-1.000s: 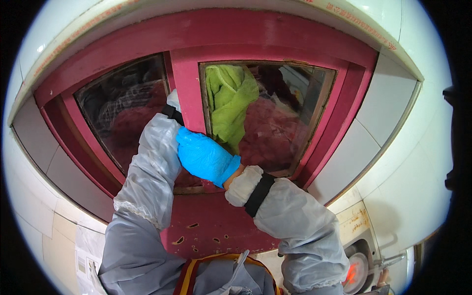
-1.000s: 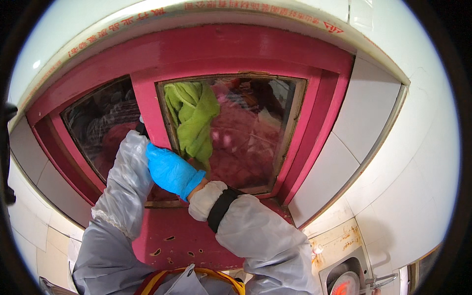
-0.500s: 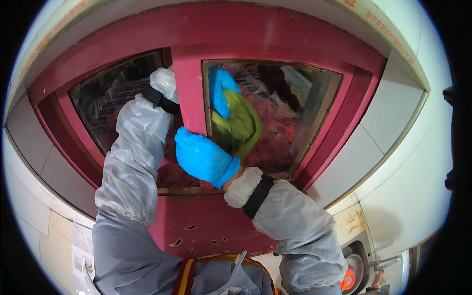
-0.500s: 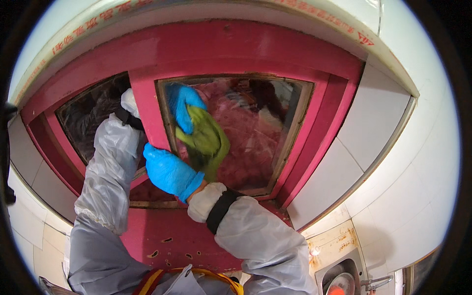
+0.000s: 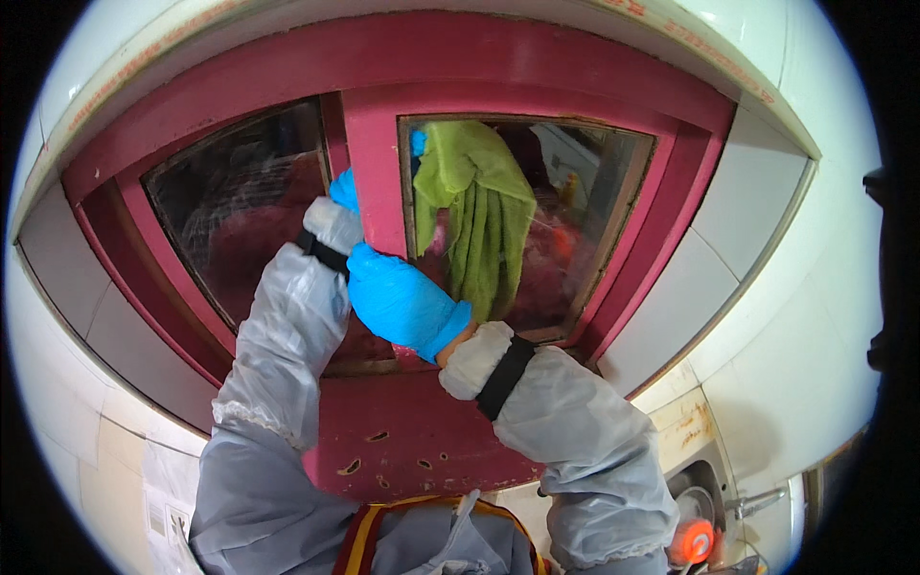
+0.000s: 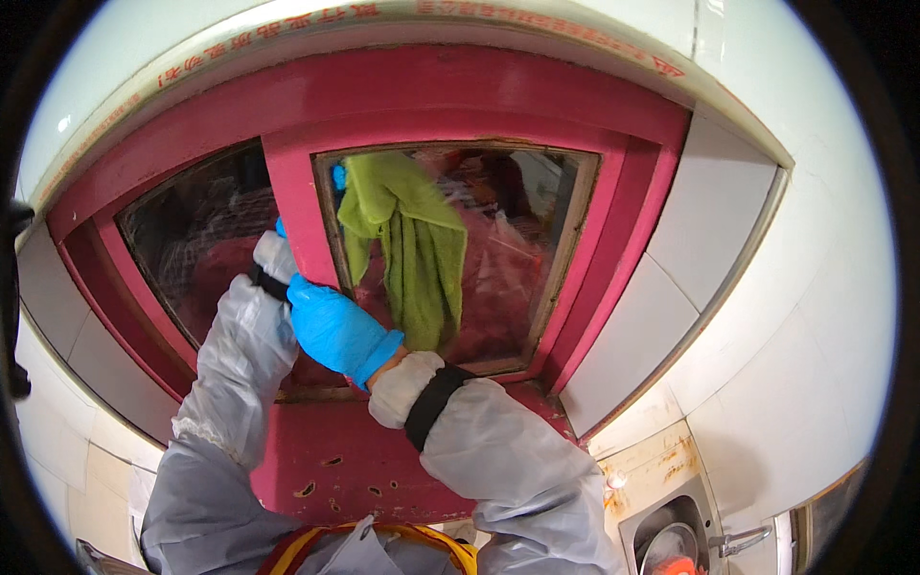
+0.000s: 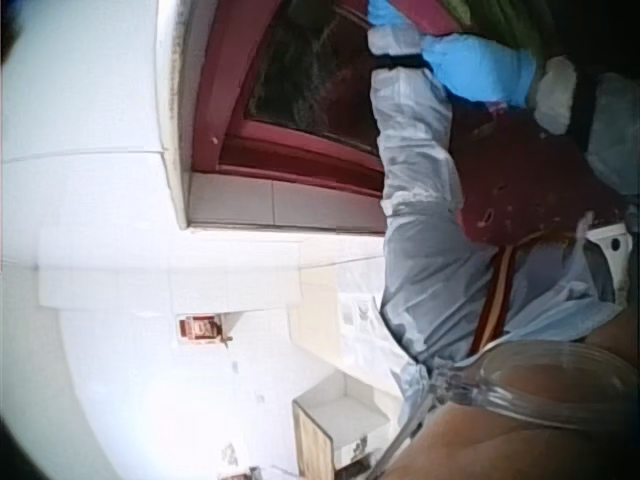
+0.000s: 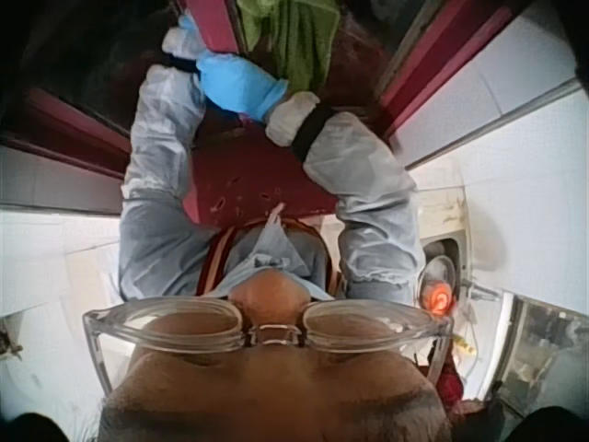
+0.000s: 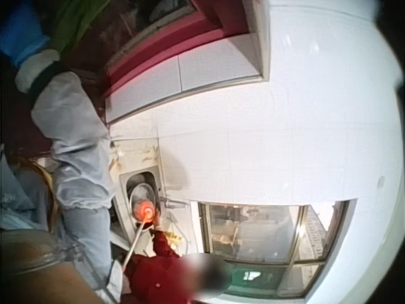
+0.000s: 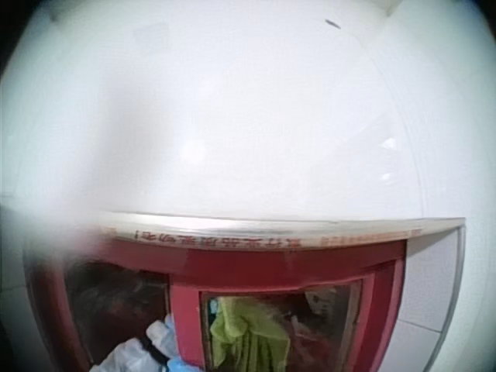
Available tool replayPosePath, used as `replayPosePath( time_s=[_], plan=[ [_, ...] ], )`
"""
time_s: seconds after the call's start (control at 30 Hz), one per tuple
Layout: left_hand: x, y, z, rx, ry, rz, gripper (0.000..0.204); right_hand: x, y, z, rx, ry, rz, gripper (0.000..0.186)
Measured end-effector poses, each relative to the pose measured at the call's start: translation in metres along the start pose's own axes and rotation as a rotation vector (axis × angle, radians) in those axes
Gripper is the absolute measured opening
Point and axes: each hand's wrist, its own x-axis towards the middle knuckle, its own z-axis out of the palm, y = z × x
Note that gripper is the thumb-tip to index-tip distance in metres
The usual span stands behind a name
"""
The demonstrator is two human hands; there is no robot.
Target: The person wipes a red-framed window with a green cloth, then rinses the cloth at a sink and returns to wipe the window again. The person uses both hands to hold and move the cloth across the glass and frame.
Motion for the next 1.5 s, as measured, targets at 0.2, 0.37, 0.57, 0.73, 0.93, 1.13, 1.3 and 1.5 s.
replayPosePath(
  time_s=[0.2, 0.37, 0.57, 0.73, 0.93, 1.13, 1.3, 1.5],
  plan=[
    [-0.006, 0.006, 0.005, 0.033, -0.012, 0.014, 0.025, -0.004, -0.001, 0.007, 0.098, -0.021, -0.059, 0.01],
    [-0.013, 0.001, 0.002, 0.025, -0.011, 0.013, 0.025, -0.004, -0.001, 0.01, 0.149, 0.018, -0.02, 0.01],
    [-0.012, 0.003, -0.005, 0.009, 0.03, 0.011, 0.027, -0.004, 0.0, 0.008, -0.01, 0.02, -0.047, 0.006],
    [-0.004, 0.011, -0.022, -0.031, 0.138, 0.001, 0.027, -0.003, 0.003, 0.006, 0.006, 0.038, -0.055, 0.006],
    [-0.007, 0.016, -0.02, 0.032, 0.149, -0.017, 0.029, -0.002, 0.003, 0.007, -0.04, 0.047, -0.08, 0.005],
    [-0.018, 0.02, -0.004, 0.12, 0.185, -0.008, 0.03, -0.001, 0.0, 0.011, -0.025, 0.037, -0.032, 0.004],
    [-0.022, 0.026, -0.004, 0.129, 0.256, 0.129, 0.031, -0.001, 0.003, 0.01, 0.039, 0.065, -0.048, 0.001],
    [-0.027, 0.044, -0.003, 0.181, 0.338, 0.076, 0.032, -0.003, 0.004, 0.011, -0.058, 0.078, -0.065, 0.003]
  ],
)
